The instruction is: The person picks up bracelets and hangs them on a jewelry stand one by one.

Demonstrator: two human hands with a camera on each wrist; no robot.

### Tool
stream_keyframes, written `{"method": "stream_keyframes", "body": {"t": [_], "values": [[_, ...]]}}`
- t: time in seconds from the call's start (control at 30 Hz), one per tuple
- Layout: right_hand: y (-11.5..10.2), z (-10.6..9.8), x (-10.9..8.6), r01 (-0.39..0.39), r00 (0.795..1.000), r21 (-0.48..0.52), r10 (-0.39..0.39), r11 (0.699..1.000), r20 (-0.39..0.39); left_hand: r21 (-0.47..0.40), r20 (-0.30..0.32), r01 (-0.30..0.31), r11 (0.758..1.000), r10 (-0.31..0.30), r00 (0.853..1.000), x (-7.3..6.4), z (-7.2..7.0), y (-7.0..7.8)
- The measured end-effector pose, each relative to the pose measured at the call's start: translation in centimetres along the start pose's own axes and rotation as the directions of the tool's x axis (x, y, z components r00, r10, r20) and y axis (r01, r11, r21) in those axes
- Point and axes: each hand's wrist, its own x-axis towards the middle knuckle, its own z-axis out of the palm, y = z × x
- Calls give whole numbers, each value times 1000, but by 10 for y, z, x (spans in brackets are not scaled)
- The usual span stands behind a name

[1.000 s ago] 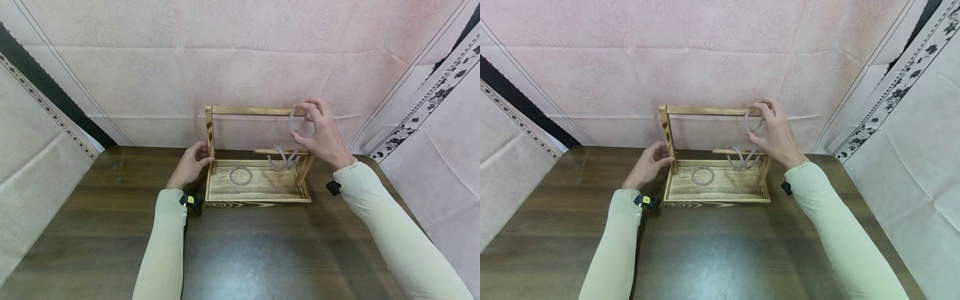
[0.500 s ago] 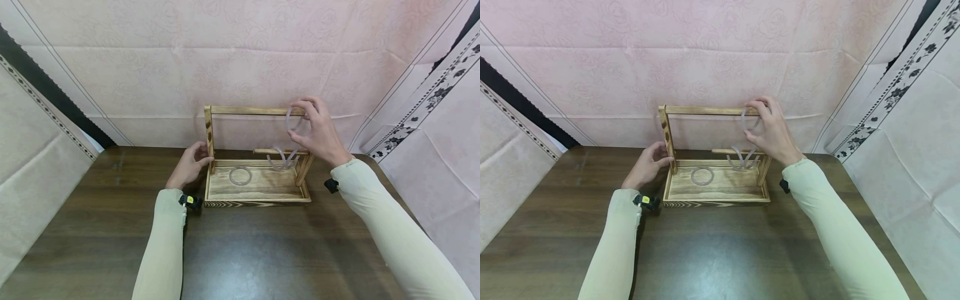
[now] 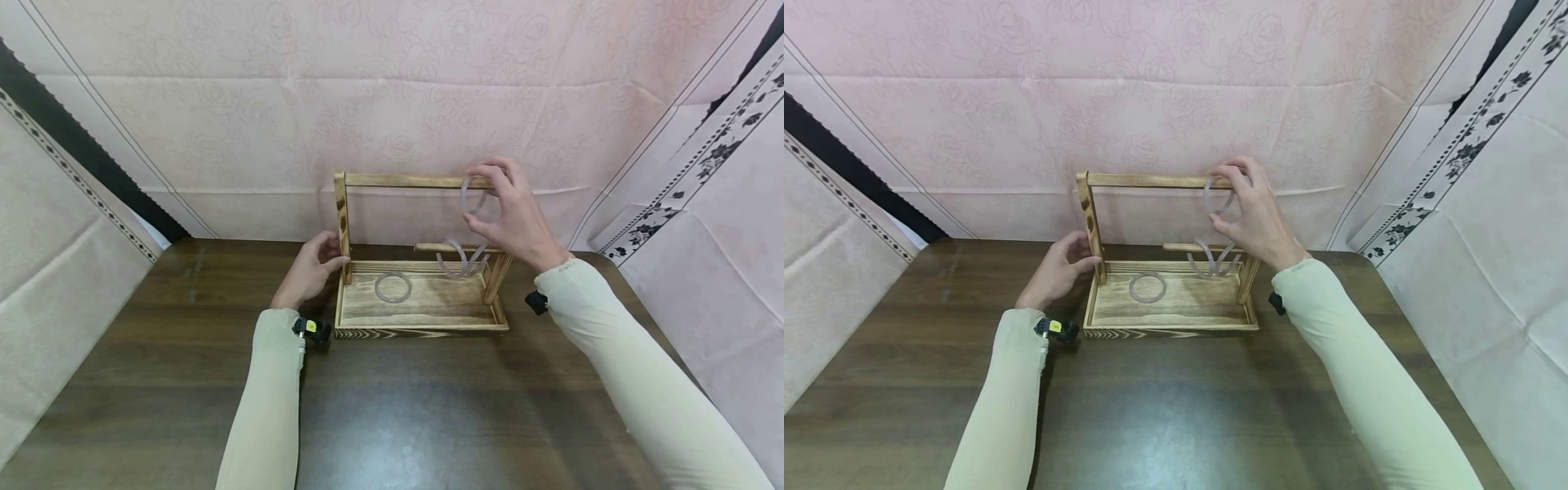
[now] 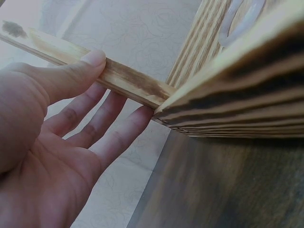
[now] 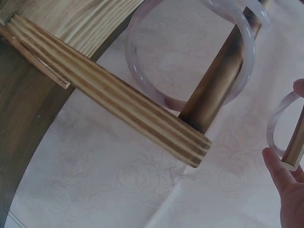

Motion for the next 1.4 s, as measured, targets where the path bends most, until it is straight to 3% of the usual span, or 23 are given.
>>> {"method": "stream_keyframes", "body": {"t": [1.4], "values": [[-11,14,10,46,998,17,-47,999,36,0,-4,-15,1000,15,1000,1,1,-1]]}}
